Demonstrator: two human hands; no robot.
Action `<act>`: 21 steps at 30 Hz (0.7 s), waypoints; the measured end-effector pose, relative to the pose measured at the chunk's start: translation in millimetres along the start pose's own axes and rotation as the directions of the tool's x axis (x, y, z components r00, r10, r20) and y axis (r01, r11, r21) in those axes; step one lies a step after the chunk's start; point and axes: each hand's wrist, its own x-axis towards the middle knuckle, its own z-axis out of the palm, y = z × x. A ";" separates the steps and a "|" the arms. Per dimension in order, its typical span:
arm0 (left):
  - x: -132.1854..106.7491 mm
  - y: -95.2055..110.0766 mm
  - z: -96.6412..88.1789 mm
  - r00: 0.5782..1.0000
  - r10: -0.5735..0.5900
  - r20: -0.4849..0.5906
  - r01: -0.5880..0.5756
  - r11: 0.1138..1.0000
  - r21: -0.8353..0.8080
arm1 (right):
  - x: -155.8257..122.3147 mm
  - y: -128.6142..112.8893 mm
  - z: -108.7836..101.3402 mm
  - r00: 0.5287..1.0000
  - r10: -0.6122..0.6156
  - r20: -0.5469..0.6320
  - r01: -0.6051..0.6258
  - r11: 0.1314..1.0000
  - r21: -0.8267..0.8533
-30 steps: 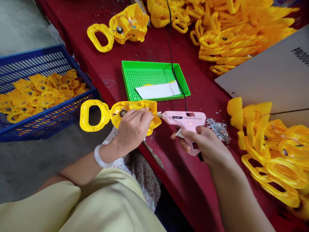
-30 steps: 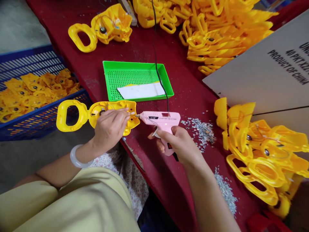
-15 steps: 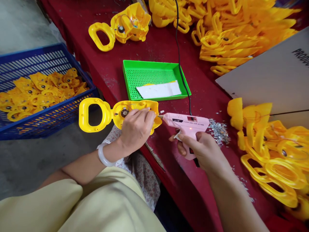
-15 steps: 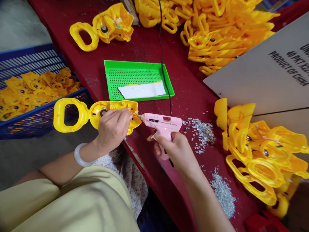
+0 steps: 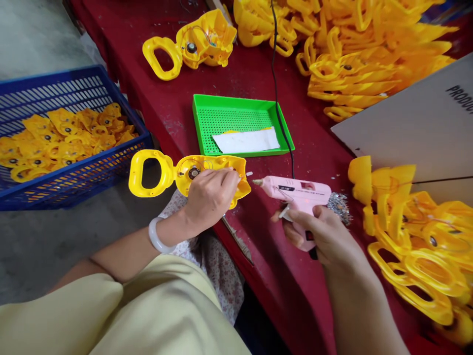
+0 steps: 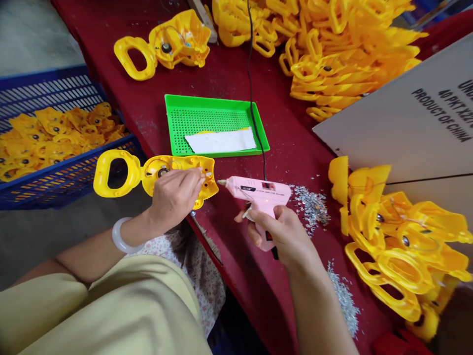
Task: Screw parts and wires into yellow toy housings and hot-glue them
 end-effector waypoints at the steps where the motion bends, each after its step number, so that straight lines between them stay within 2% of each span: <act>1: -0.2 -0.1 0.0 1.000 0.000 0.001 0.000 1.000 -0.003 | 1.3 -0.8 2.2 1.000 -0.014 -0.004 0.014 1.000 -0.012; 4: -0.2 -0.3 -0.2 1.000 0.000 0.007 0.000 1.000 -0.001 | 1.9 -3.3 7.1 0.998 -0.061 -0.036 0.058 0.996 -0.063; 10: 1.7 1.0 -0.6 1.000 0.005 -0.005 -0.005 1.000 -0.010 | -3.2 -6.0 11.0 0.995 -0.033 -0.094 0.008 0.966 -0.257; 14: 2.4 2.9 0.4 1.000 0.004 -0.019 -0.004 1.000 0.023 | -7.3 -7.5 17.5 0.987 -0.062 -0.149 0.018 0.959 -0.284; 16: 2.3 3.2 0.8 1.000 -0.003 -0.012 0.004 1.000 0.027 | -12.3 -7.2 18.5 0.994 -0.039 -0.105 0.013 0.972 -0.235; 19: 1.3 1.6 1.1 1.000 -0.003 -0.021 0.003 1.000 0.011 | -21.4 -4.4 13.4 0.996 0.088 0.022 -0.084 0.987 -0.133; 21: 0.3 -0.4 1.3 0.999 0.012 -0.034 -0.012 1.000 0.001 | -24.0 -1.9 7.6 0.991 0.123 0.047 -0.118 0.990 -0.083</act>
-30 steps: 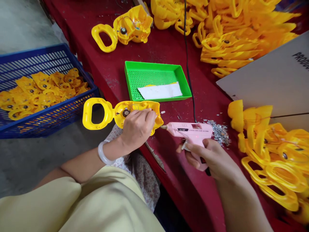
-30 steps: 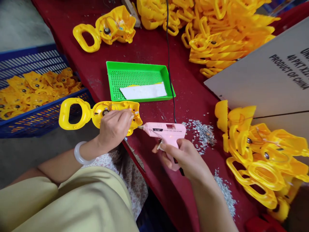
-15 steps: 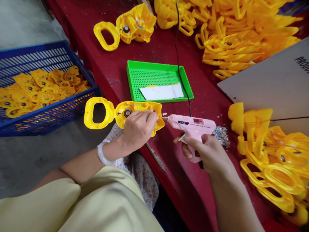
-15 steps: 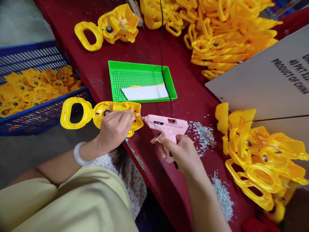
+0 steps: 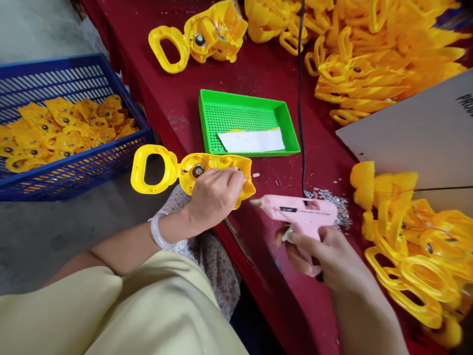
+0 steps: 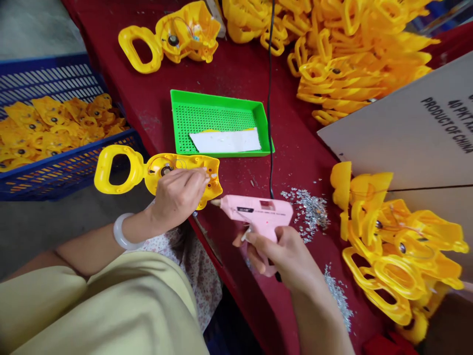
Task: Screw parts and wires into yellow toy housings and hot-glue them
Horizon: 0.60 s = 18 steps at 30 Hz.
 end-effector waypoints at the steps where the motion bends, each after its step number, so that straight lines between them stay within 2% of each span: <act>1: -0.5 -1.0 0.1 1.000 0.010 -0.004 -0.010 1.000 -0.004 | 0.7 1.1 -2.6 0.999 -0.023 -0.029 0.023 0.999 0.026; 4: -1.7 -3.0 0.0 1.000 0.025 -0.005 -0.025 1.000 -0.013 | 10.1 1.7 -7.4 0.982 -0.135 -0.134 0.147 0.985 0.085; 7: -1.5 -2.9 -0.8 1.000 0.023 -0.004 -0.024 1.000 -0.014 | 21.8 0.8 -8.6 0.970 -0.206 -0.130 0.223 0.967 0.125; 13: -0.7 -2.1 -2.1 0.999 0.026 -0.022 -0.026 0.999 0.022 | 23.1 0.3 -5.2 0.969 -0.214 -0.121 0.217 0.976 0.012; 18: -1.6 -2.5 -1.2 1.000 0.001 0.024 0.000 1.000 -0.023 | 18.6 -2.9 3.5 0.960 -0.210 -0.187 0.188 0.974 -0.128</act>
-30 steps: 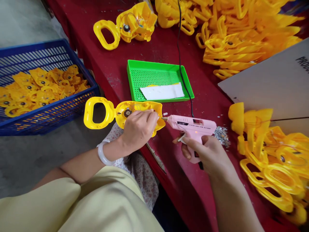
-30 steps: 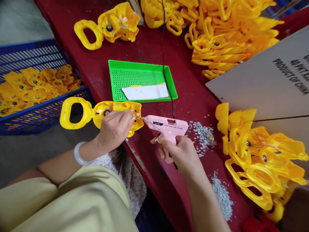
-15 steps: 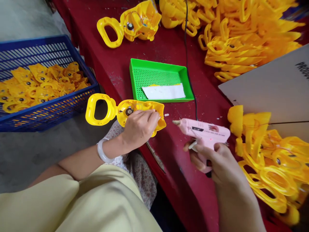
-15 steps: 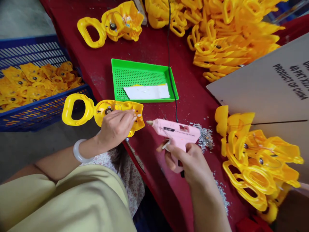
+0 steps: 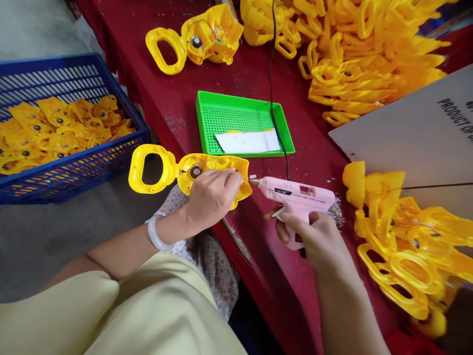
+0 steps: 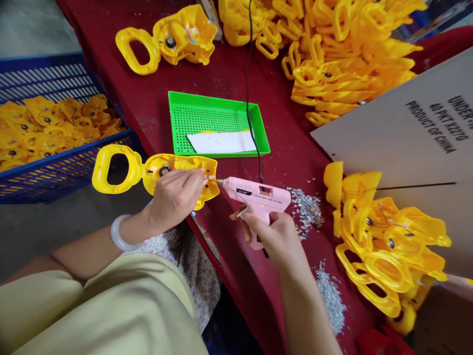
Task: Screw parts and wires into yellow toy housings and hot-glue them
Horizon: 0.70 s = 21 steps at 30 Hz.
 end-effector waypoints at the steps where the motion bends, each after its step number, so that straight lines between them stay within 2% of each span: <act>1: 0.0 0.0 0.1 1.000 -0.002 0.007 0.002 1.000 -0.002 | -0.4 -0.8 1.4 1.000 0.007 -0.011 -0.008 1.000 -0.014; 9: 1.4 0.5 0.6 0.999 0.013 -0.036 -0.012 1.000 0.021 | -0.5 -3.9 5.1 0.999 0.039 -0.025 -0.040 0.997 -0.071; 14: 2.0 1.8 0.5 0.999 -0.005 -0.032 0.006 1.000 0.026 | -5.7 -1.8 6.5 0.999 0.009 -0.039 -0.014 0.994 -0.106; 18: 1.8 1.8 0.2 1.000 -0.007 -0.030 0.007 1.000 0.014 | -15.3 2.7 -2.6 0.994 0.059 0.088 -0.053 0.996 -0.072; 21: 1.3 0.8 0.3 0.999 0.009 -0.035 -0.008 1.000 0.026 | -19.3 4.6 -10.9 0.998 0.057 0.031 -0.056 0.998 -0.021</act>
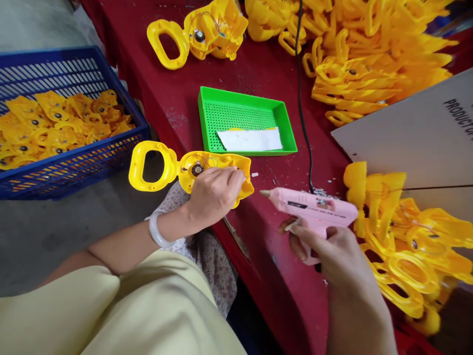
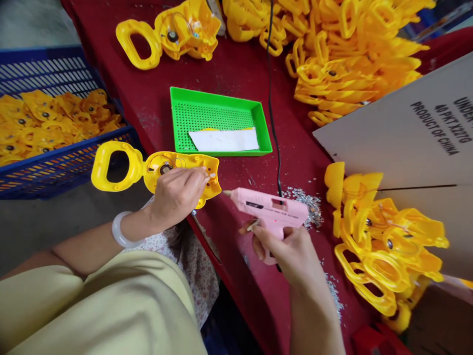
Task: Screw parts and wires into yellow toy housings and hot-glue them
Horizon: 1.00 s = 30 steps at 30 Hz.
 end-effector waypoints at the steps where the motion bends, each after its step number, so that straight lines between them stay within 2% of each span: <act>1: -0.2 -0.4 0.1 1.000 0.004 0.001 -0.004 1.000 0.006 | 0.2 0.6 -1.3 0.999 -0.014 -0.039 0.015 0.999 0.033; 7: -0.9 -2.0 -0.1 1.000 0.029 -0.001 -0.029 1.000 0.000 | 22.5 3.5 6.4 0.982 -0.073 -0.175 0.121 0.950 0.287; 10: -0.6 -1.2 -1.3 0.999 0.038 0.016 -0.039 0.999 0.014 | 48.1 -0.2 15.2 0.970 -0.074 -0.231 0.160 0.911 0.379; 13: -1.0 2.9 -2.6 0.998 0.056 0.028 -0.057 0.998 0.022 | 81.2 -5.7 24.7 0.953 -0.141 -0.268 0.250 0.864 0.436; 15: -2.3 7.1 -3.5 0.997 0.064 0.030 -0.065 0.998 0.018 | 103.2 -7.7 28.4 0.941 -0.189 -0.280 0.299 0.851 0.432; 17: -4.3 11.6 -4.6 0.997 0.071 0.032 -0.071 0.997 0.004 | 118.8 -7.6 27.9 0.941 -0.206 -0.270 0.300 0.876 0.377; 19: -6.5 15.2 -6.3 0.996 0.076 0.038 -0.076 0.997 -0.023 | 121.8 -6.4 23.7 0.925 -0.217 -0.312 0.290 0.934 0.208; 20: -7.4 16.4 -7.3 0.996 0.076 0.046 -0.074 0.997 -0.039 | 117.4 -5.7 21.3 0.892 -0.241 -0.382 0.288 0.955 0.071; 21: -8.0 17.3 -8.3 0.996 0.072 0.057 -0.070 0.996 -0.052 | 109.1 -5.3 19.5 0.831 -0.290 -0.474 0.284 0.955 -0.087; 23: -8.5 18.2 -10.3 0.994 0.070 0.081 -0.065 0.996 -0.064 | 83.4 -5.8 20.1 0.644 -0.452 -0.617 0.272 0.889 -0.368; 24: -8.4 18.3 -11.1 0.993 0.073 0.089 -0.067 0.996 -0.064 | 67.9 -6.8 23.1 0.564 -0.530 -0.634 0.293 0.846 -0.446; 25: -8.2 18.3 -11.8 0.993 0.077 0.094 -0.071 0.996 -0.061 | 52.5 -8.2 27.9 0.531 -0.588 -0.610 0.353 0.808 -0.471; 26: -8.0 18.1 -12.4 0.992 0.081 0.098 -0.075 0.995 -0.060 | 38.3 -9.9 34.0 0.551 -0.614 -0.566 0.426 0.789 -0.442; 28: -7.9 17.9 -13.1 0.991 0.086 0.105 -0.079 0.995 -0.068 | 17.2 -13.5 47.7 0.633 -0.622 -0.460 0.530 0.782 -0.328; 30: -8.3 17.7 -13.6 0.990 0.088 0.109 -0.079 0.993 -0.084 | 7.9 -16.0 59.1 0.687 -0.612 -0.392 0.566 0.789 -0.240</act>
